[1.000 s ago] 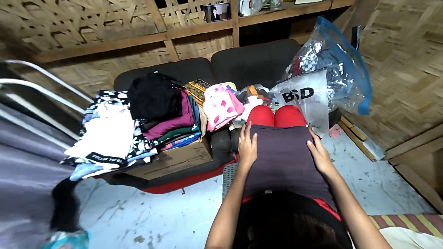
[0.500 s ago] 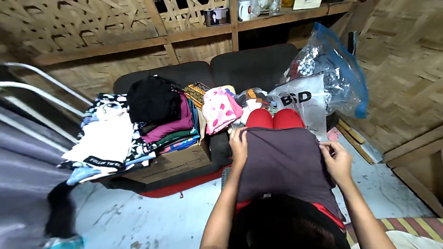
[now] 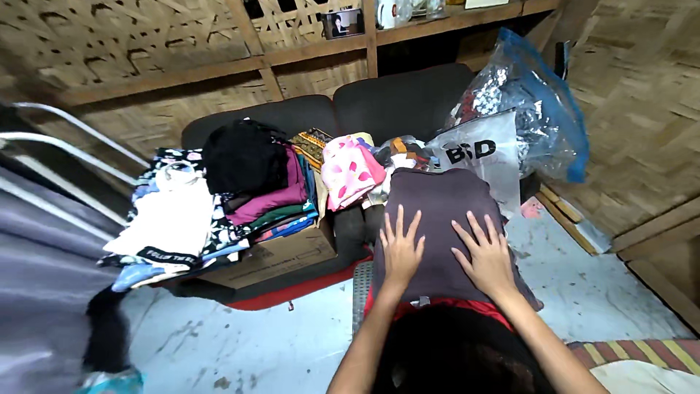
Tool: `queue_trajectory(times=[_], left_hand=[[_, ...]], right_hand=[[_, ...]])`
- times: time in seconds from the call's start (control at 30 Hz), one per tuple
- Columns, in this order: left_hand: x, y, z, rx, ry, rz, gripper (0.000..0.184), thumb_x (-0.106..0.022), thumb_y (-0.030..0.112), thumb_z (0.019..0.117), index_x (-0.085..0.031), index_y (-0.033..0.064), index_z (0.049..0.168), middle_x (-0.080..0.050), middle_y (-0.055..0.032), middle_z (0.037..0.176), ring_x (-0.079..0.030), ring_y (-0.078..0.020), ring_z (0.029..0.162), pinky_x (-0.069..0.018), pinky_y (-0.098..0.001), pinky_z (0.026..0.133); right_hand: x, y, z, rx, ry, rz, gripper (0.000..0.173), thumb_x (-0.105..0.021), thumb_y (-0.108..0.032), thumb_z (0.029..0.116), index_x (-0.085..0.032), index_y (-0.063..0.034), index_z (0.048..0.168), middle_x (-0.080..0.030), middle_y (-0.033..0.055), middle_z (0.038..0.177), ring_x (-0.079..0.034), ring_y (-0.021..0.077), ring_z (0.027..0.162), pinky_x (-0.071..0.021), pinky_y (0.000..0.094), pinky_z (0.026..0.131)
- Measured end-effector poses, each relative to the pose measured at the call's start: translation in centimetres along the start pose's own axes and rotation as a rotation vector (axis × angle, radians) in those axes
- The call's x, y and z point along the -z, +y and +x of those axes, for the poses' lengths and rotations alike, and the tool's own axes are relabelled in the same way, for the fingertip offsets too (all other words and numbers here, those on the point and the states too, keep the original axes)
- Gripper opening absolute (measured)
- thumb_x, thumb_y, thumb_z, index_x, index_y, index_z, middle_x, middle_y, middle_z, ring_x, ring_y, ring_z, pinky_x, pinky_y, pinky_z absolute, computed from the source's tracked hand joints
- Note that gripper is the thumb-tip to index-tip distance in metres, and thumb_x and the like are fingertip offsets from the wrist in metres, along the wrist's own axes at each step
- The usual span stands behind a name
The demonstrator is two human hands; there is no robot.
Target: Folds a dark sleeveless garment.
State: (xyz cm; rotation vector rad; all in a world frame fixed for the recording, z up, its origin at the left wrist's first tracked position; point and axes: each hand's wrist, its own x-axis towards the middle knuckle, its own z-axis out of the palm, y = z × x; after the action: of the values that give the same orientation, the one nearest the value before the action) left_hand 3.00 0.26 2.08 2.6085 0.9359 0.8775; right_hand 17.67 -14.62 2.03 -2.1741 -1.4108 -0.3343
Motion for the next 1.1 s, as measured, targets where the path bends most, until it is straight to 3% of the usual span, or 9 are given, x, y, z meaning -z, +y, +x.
queue_trajectory(times=[0.07,0.17,0.33,0.43,0.57,0.73,0.93,1.03,1.1], left_hand=[[0.0,-0.6,-0.5,0.048,-0.020,-0.051,0.052,-0.051,0.041,0.1021,-0.049,0.0302,0.153,-0.028,-0.0212,0.165,-0.027,-0.0505,0.150,-0.0325,-0.0667,0.114],[0.1,-1.4,-0.6,0.174,0.000,-0.199,0.060,-0.047,0.042,0.1036,-0.041,0.0182,0.158,-0.025,-0.0209,0.167,-0.033,-0.0436,0.149,-0.0351,-0.0589,0.116],[0.4,-3.1,-1.0,0.361,-0.030,-0.437,0.062,-0.042,0.036,0.1086,-0.028,0.0053,0.161,-0.039,-0.0195,0.160,-0.046,-0.0333,0.143,-0.0402,-0.0536,0.114],[0.4,-4.6,-2.3,0.403,-0.065,-0.545,0.055,-0.036,0.031,0.1110,-0.034,0.0012,0.158,-0.046,-0.0204,0.155,-0.047,-0.0306,0.143,-0.0356,-0.0486,0.119],[1.4,-5.5,-3.9,0.510,-0.147,-0.523,0.049,-0.033,0.029,0.1126,-0.056,-0.0051,0.139,-0.062,-0.0265,0.133,-0.059,-0.0353,0.129,-0.0409,-0.0511,0.113],[0.6,-6.0,-5.5,0.447,0.132,-0.498,0.029,-0.052,0.014,0.1047,-0.067,-0.0064,0.120,-0.065,-0.0245,0.118,-0.064,-0.0318,0.108,-0.0508,-0.0442,0.099],[0.3,-5.1,-4.5,0.304,0.308,-0.436,0.023,-0.050,0.006,0.1026,-0.065,-0.0098,0.111,-0.068,-0.0210,0.099,-0.067,-0.0219,0.087,-0.0552,-0.0341,0.083],[1.3,-5.4,-2.5,0.255,0.342,-0.375,0.025,-0.047,0.008,0.1045,-0.064,-0.0089,0.113,-0.066,-0.0141,0.081,-0.065,-0.0187,0.072,-0.0549,-0.0349,0.071],[2.4,-5.3,-0.6,0.220,0.350,-0.349,0.025,-0.048,0.009,0.1047,-0.064,-0.0083,0.114,-0.066,-0.0137,0.079,-0.066,-0.0197,0.070,-0.0557,-0.0361,0.070]], right_hand=[[-0.1,0.3,-0.3,-0.069,-0.021,0.001,0.061,-0.041,-0.054,0.1003,-0.046,-0.0281,0.155,-0.030,0.0146,0.166,-0.024,0.0531,0.150,-0.0286,0.0734,0.111],[0.0,1.0,-0.7,-0.203,0.001,0.076,0.070,-0.039,-0.060,0.0994,-0.039,-0.0232,0.159,-0.025,0.0207,0.167,-0.029,0.0510,0.149,-0.0329,0.0693,0.111],[0.2,3.1,-2.1,-0.287,0.038,0.328,0.070,-0.038,-0.049,0.1043,-0.032,-0.0082,0.161,-0.033,0.0175,0.164,-0.036,0.0356,0.150,-0.0337,0.0552,0.118],[-0.2,5.2,-3.4,-0.217,0.067,0.506,0.062,-0.036,-0.036,0.1067,-0.037,0.0013,0.156,-0.039,0.0203,0.160,-0.039,0.0294,0.149,-0.0306,0.0445,0.122],[-0.1,6.4,-4.4,-0.270,0.048,0.580,0.058,-0.034,-0.031,0.1077,-0.038,0.0023,0.155,-0.046,0.0214,0.155,-0.048,0.0261,0.143,-0.0376,0.0418,0.118],[0.1,5.4,-4.7,-0.302,0.166,0.379,0.060,-0.041,-0.041,0.1046,-0.054,0.0038,0.143,-0.060,0.0285,0.134,-0.059,0.0413,0.126,-0.0437,0.0557,0.107],[1.3,4.3,-3.6,-0.204,0.273,0.253,0.033,-0.051,-0.018,0.1023,-0.068,0.0069,0.115,-0.066,0.0268,0.103,-0.067,0.0391,0.091,-0.0546,0.0516,0.080],[2.3,4.6,-1.9,-0.142,0.314,0.249,0.028,-0.052,-0.013,0.1022,-0.072,0.0060,0.110,-0.068,0.0260,0.102,-0.068,0.0371,0.092,-0.0555,0.0484,0.083],[3.4,4.3,-0.4,-0.114,0.385,0.234,0.027,-0.053,-0.011,0.1019,-0.073,0.0056,0.109,-0.068,0.0270,0.102,-0.068,0.0383,0.095,-0.0544,0.0475,0.087]])
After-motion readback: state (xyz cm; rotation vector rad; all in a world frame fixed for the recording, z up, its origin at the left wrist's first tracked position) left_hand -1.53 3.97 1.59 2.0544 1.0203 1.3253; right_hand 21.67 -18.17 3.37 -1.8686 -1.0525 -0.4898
